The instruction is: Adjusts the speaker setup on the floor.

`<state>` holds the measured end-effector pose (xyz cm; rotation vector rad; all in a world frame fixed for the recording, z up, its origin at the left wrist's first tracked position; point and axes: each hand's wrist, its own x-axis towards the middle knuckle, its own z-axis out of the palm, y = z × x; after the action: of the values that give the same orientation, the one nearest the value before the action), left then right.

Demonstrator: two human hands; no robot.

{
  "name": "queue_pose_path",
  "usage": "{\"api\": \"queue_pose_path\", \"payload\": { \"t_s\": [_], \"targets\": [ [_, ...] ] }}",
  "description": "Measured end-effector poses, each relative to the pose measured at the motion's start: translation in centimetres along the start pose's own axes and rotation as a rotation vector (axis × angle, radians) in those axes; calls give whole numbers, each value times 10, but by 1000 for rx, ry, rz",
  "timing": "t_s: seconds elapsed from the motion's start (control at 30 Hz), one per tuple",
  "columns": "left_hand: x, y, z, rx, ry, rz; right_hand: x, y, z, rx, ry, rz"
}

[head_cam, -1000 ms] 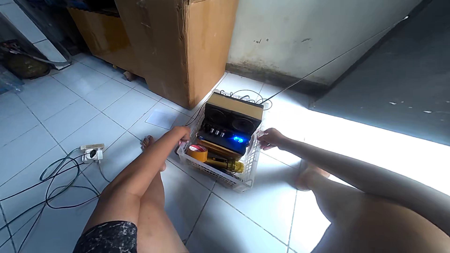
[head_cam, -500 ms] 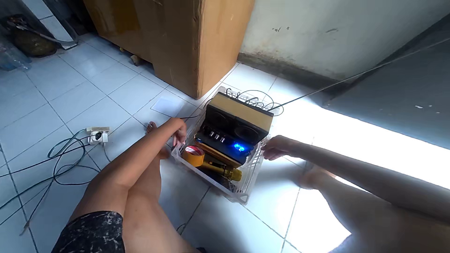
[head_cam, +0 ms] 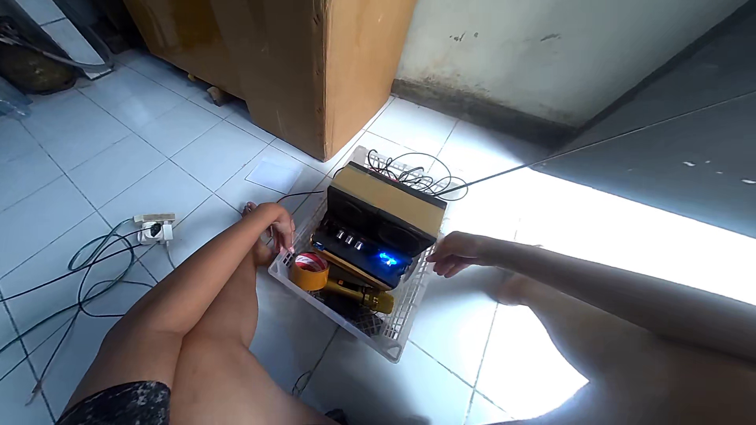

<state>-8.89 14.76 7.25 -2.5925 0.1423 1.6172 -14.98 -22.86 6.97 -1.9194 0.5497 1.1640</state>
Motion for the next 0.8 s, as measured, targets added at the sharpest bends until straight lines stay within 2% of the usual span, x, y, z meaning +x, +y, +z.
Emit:
{"api": "queue_pose_path", "payload": {
  "t_s": [0.17, 0.3, 0.47, 0.57, 0.63, 0.73, 0.8],
  "targets": [
    [1, 13, -7, 153, -7, -9, 1, 3, -9, -6, 5, -63],
    [-1, 12, -6, 111, -8, 38, 23, 15, -44, 32, 11, -150],
    [0, 7, -6, 94, -27, 67, 40, -1, -58, 97, 323, -143],
    [2, -1, -6, 72, -34, 115, 51, -12, -50, 116, 432, -179],
    [-2, -10, -9, -38, -20, 118, 59, -15, -49, 101, 488, -153],
    [5, -44, -11, -249, 93, 143, 58, -18, -53, 40, 614, -187],
    [14, -67, -14, -191, 231, 70, 46, -20, -58, -34, 741, -288]
  ]
}}
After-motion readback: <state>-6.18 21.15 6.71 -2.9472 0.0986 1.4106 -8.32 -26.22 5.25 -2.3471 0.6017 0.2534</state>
